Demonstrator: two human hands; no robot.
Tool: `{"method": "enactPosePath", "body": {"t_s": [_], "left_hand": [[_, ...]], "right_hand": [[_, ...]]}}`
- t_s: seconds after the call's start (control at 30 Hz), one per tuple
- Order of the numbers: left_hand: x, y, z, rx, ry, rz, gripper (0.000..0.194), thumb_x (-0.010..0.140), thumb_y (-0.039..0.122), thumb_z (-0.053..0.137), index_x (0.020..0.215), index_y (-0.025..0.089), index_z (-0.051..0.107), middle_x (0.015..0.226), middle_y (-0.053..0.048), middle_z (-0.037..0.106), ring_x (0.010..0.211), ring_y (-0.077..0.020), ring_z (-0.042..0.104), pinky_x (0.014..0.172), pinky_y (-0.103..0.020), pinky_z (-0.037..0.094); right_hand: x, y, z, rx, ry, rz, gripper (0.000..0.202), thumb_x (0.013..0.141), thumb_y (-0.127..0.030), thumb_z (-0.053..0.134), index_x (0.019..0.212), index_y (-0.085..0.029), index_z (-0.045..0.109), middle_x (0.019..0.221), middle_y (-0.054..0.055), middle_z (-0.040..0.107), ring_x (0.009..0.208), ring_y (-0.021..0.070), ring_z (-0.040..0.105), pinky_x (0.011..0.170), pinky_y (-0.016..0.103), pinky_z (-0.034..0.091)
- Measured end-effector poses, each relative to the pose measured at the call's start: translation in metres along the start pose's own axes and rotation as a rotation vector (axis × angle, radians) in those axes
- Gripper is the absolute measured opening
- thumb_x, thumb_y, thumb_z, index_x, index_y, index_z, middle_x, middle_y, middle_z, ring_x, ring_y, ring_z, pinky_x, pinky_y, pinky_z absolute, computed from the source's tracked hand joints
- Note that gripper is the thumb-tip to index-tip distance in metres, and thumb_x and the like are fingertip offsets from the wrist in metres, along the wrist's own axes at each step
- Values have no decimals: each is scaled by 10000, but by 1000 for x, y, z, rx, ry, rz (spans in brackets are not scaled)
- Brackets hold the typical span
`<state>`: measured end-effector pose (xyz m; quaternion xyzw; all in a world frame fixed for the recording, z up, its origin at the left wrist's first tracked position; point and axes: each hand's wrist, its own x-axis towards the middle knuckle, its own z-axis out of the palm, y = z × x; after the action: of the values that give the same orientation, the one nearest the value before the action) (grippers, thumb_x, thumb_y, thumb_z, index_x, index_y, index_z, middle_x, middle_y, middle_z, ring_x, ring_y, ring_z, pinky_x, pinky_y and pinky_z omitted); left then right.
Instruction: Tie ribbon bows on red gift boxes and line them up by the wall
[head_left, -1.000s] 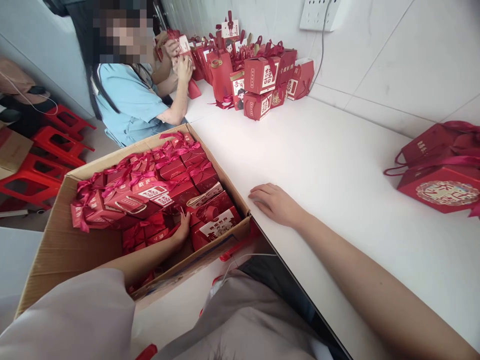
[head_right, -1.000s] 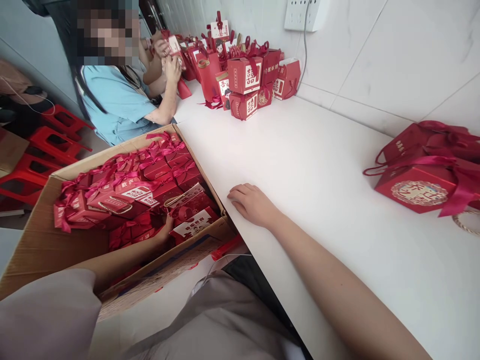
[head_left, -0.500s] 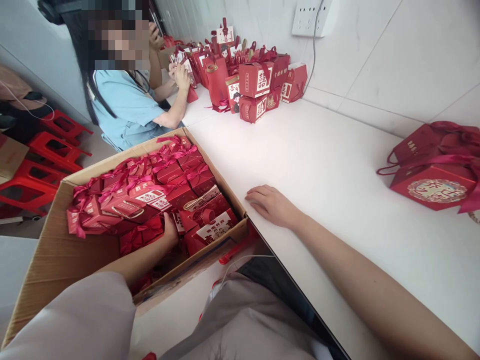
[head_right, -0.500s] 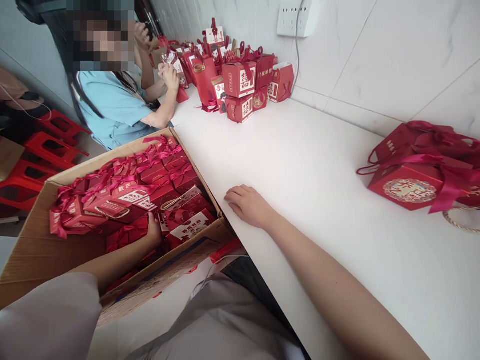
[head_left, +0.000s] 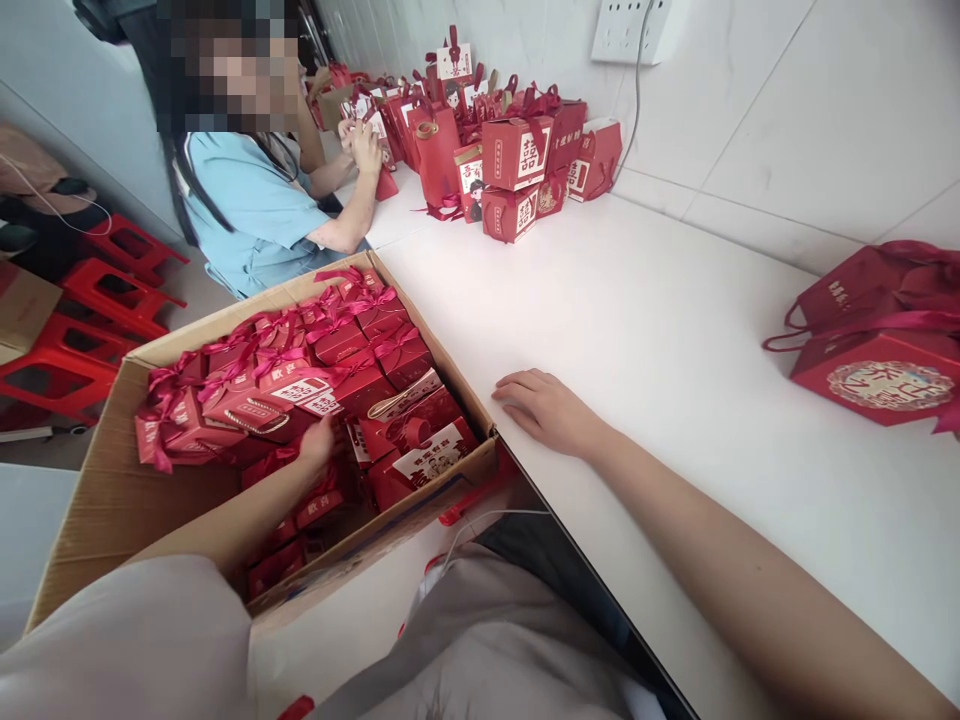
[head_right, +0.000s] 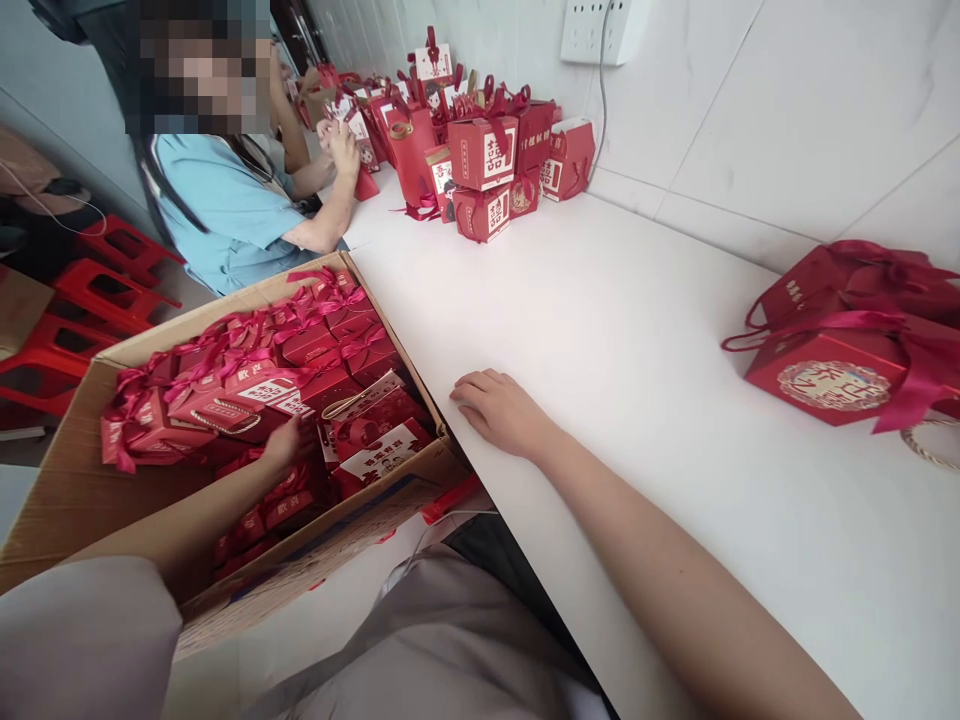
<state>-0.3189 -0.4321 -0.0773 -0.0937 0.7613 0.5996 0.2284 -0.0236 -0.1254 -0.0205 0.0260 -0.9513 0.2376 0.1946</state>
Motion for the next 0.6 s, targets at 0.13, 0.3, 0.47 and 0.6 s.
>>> {"method": "enactPosePath", "body": {"t_s": [0.13, 0.3, 0.47, 0.6], "left_hand": [[-18, 44, -14, 458, 73, 531, 344, 788, 409, 665, 1058, 210, 588, 1159, -77, 582, 1207, -278, 492, 1097, -404, 345], [-13, 94, 13, 1268, -204, 1161, 590, 820, 529, 575, 1273, 154, 517, 1295, -148, 535, 1263, -311, 463, 1112, -426, 338], [17, 109, 45, 1561, -233, 927, 875, 675, 648, 666, 1314, 82, 477, 1290, -219, 514, 1257, -403, 450, 1076, -493, 365], [16, 109, 56, 1543, -184, 816, 899, 506, 596, 812, 1201, 105, 520, 1244, -215, 513, 1250, -455, 444, 1053, -530, 378]], "right_hand": [[0, 0, 0, 0, -2, -3, 229, 969, -204, 462, 1152, -206, 600, 1205, 103, 629, 1073, 255, 569, 922, 432, 464], [1, 0, 0, -13, 2, -3, 229, 973, -208, 455, 1149, -200, 603, 1201, 102, 631, 1071, 252, 566, 924, 425, 460], [1, 0, -1, -10, 7, -6, 230, 974, -212, 450, 1140, -201, 609, 1192, 105, 634, 1071, 254, 564, 919, 424, 459], [0, 0, -2, 1, 1, -3, 237, 974, -212, 442, 1141, -210, 610, 1203, 108, 629, 1081, 261, 561, 922, 432, 454]]}}
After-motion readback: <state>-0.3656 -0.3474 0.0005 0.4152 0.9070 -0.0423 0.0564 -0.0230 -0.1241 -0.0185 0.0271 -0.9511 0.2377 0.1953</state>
